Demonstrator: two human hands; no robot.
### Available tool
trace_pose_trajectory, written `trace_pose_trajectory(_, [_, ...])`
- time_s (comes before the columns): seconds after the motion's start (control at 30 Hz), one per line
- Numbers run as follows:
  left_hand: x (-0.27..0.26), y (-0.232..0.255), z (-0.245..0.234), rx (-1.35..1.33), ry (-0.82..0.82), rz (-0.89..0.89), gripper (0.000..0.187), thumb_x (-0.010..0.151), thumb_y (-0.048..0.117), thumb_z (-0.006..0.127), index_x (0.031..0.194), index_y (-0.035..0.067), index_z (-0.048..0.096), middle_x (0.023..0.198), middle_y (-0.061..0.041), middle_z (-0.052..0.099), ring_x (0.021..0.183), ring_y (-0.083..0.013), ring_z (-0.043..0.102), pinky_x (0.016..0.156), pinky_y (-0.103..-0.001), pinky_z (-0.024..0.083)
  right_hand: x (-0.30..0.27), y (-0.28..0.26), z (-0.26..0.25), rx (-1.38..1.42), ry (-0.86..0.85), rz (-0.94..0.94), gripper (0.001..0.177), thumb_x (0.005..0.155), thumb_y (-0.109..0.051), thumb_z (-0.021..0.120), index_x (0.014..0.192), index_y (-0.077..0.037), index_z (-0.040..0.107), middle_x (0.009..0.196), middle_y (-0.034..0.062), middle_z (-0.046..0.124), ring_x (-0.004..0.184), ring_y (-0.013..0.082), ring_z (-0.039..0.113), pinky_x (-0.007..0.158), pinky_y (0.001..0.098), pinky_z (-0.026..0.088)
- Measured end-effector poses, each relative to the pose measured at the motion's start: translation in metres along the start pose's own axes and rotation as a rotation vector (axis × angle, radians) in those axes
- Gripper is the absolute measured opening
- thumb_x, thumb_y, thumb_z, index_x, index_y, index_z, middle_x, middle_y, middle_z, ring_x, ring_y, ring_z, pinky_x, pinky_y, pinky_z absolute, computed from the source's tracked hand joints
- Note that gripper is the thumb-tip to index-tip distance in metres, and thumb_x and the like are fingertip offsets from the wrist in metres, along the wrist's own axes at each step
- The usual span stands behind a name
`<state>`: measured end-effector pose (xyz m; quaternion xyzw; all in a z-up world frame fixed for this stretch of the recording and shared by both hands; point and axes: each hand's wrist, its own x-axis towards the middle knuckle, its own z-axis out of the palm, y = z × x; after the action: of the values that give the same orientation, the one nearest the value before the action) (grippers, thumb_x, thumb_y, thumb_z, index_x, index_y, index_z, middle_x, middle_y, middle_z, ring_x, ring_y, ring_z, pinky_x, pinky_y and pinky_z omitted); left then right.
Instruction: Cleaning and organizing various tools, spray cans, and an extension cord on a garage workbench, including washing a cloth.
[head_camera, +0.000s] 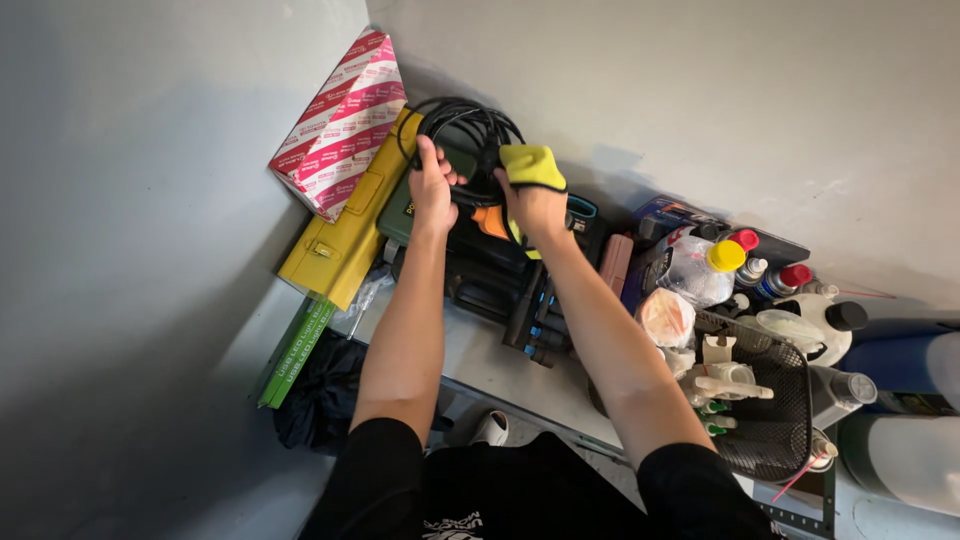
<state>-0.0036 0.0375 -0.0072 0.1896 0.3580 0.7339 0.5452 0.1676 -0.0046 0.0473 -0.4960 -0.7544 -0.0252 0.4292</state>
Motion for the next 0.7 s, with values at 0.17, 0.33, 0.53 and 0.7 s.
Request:
trace_pose_trajectory(0.17, [-0.037,0.036,0.034,0.023,-0.152,0.022,0.069,0.094,0.075,0.042,0.088,0.008,0.056,0.063,0.003,0.037,0.059,-0.0131,0.042,0.059,-0.031,0.047,0.029,-0.006,-0.021,-0.227,-0.139,-0.004,0.033,0.092,-0.04,0.073,0.1,-0.009,0.071,0.095,0.0143,0.07,0.088,0.0382,0.067,0.071,0.0482,0.053])
trace_pose_trajectory(0.33, [-0.035,0.026,0.044,0.084,-0.224,0.065,0.07,0.096,0.074,0.044,0.085,0.006,0.057,0.06,0.003,0.036,0.056,-0.0136,0.04,0.058,-0.031,0.044,0.045,-0.006,-0.025,-0.186,-0.125,0.259,0.049,0.084,-0.053,0.075,0.094,-0.006,0.07,0.094,0.017,0.07,0.086,0.0399,0.067,0.07,0.0493,0.053])
trace_pose_trajectory(0.53, [-0.043,0.029,0.05,0.118,-0.2,0.092,0.065,0.096,0.069,0.05,0.082,0.006,0.057,0.058,0.003,0.035,0.052,-0.0128,0.038,0.054,-0.031,0.041,0.06,-0.007,-0.026,-0.118,-0.051,0.412,0.045,0.086,-0.049,0.068,0.083,-0.004,0.071,0.082,0.0198,0.072,0.08,0.0407,0.069,0.072,0.0501,0.055])
trace_pose_trajectory(0.7, [-0.043,0.027,0.042,0.192,-0.12,0.134,0.066,0.096,0.067,0.052,0.08,0.004,0.057,0.059,0.003,0.04,0.051,-0.0123,0.04,0.049,-0.03,0.04,0.065,-0.017,-0.027,-0.106,-0.158,0.521,0.061,0.096,-0.058,0.061,0.081,0.001,0.069,0.08,0.0235,0.07,0.081,0.0405,0.07,0.076,0.0489,0.056])
